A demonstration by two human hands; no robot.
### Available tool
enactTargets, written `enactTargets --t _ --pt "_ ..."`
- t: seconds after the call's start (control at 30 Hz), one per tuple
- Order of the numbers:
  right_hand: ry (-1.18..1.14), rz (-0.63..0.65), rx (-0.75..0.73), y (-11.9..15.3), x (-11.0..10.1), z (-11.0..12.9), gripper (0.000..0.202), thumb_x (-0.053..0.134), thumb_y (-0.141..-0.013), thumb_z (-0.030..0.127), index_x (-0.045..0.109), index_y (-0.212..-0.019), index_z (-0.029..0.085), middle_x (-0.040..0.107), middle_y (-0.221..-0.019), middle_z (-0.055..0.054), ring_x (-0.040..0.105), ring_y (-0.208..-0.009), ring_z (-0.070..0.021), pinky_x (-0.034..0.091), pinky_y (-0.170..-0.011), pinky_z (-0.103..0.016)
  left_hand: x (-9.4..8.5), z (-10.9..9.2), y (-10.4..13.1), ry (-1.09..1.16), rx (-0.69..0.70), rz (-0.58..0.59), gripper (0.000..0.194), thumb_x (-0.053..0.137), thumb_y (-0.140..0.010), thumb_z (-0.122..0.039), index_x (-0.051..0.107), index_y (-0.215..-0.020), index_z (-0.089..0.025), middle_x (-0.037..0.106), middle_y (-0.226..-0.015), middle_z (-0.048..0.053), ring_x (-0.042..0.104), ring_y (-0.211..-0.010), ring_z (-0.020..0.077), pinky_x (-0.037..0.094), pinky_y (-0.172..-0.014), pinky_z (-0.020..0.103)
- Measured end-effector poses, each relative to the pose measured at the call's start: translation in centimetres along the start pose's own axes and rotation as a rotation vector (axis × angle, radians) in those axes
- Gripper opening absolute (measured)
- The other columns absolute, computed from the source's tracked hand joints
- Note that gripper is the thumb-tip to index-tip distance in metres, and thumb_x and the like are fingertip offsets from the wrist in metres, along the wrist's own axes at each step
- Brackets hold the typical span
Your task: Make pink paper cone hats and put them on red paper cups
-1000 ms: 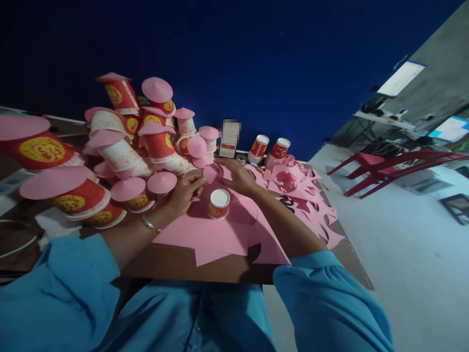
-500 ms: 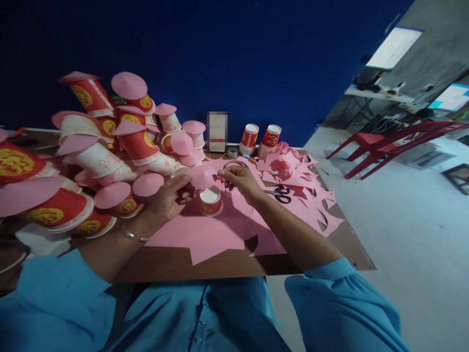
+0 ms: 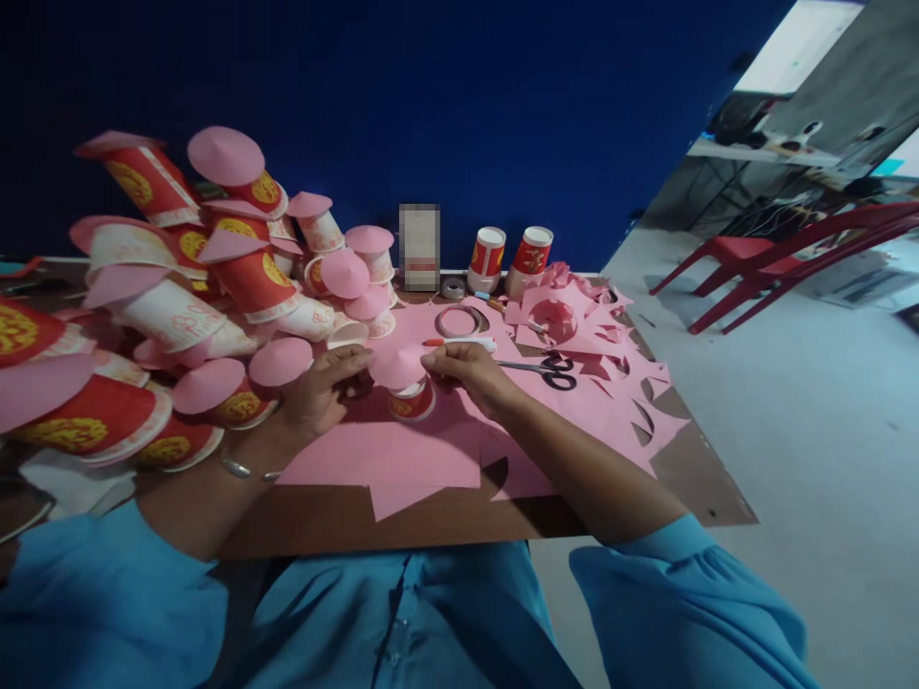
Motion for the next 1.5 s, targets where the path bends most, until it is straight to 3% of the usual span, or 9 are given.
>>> enactTargets --t 0.2,0.63,1.27,1.5 --pt "-0.027 0.011 0.019 0.3 -0.6 -0.8 0.045 0.089 -0.070 0.052 0.061 -0.061 0.018 0.056 -0.055 0.003 0.048 -0.053 -0.0095 0.034 -0.054 -0.026 -0.2 0.5 -0.3 -0.025 -0.071 -0.005 0.042 0.092 -0.063 -0.045 0.062 -0.065 -0.015 0.055 -0.062 -0.003 0.039 -0.052 0.0050 0.024 -0.049 0.019" --pt "-0.050 0.033 0.083 0.3 -1.0 -1.7 0.044 0.093 -0.068 0.052 0.066 -0.065 0.017 0.062 -0.058 0.002 0.054 -0.056 -0.0105 0.039 -0.055 -0.024 -0.5 1.6 -0.7 -0.086 -0.136 0.030 0.046 0.094 -0.063 -0.046 0.061 -0.065 -0.015 0.047 -0.059 -0.004 0.036 -0.052 0.0046 0.018 -0.048 0.020" --pt "-0.139 0.035 0.132 0.5 -0.8 -2.7 0.041 0.095 -0.068 0.047 0.068 -0.071 0.017 0.064 -0.066 0.001 0.055 -0.061 -0.0109 0.042 -0.060 -0.026 -0.2 1.9 -0.6 -0.016 -0.198 0.017 0.046 0.096 -0.059 -0.044 0.060 -0.066 -0.016 0.053 -0.060 -0.004 0.044 -0.054 0.0063 0.030 -0.052 0.019" --pt "-0.152 0.044 0.145 0.4 -0.8 -3.0 0.041 0.097 -0.066 0.045 0.068 -0.069 0.017 0.062 -0.061 0.003 0.052 -0.057 -0.0094 0.042 -0.058 -0.024 -0.2 1.9 -0.6 -0.023 -0.210 0.036 0.047 0.096 -0.061 -0.043 0.057 -0.064 -0.016 0.047 -0.057 -0.005 0.040 -0.052 0.0063 0.024 -0.050 0.020"
Point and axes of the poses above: each hand's wrist, its own y-axis away from the middle knuckle, its own x-axis out of the palm, z = x × y, the point moved 3 cm from there along -y, towards the middle knuckle
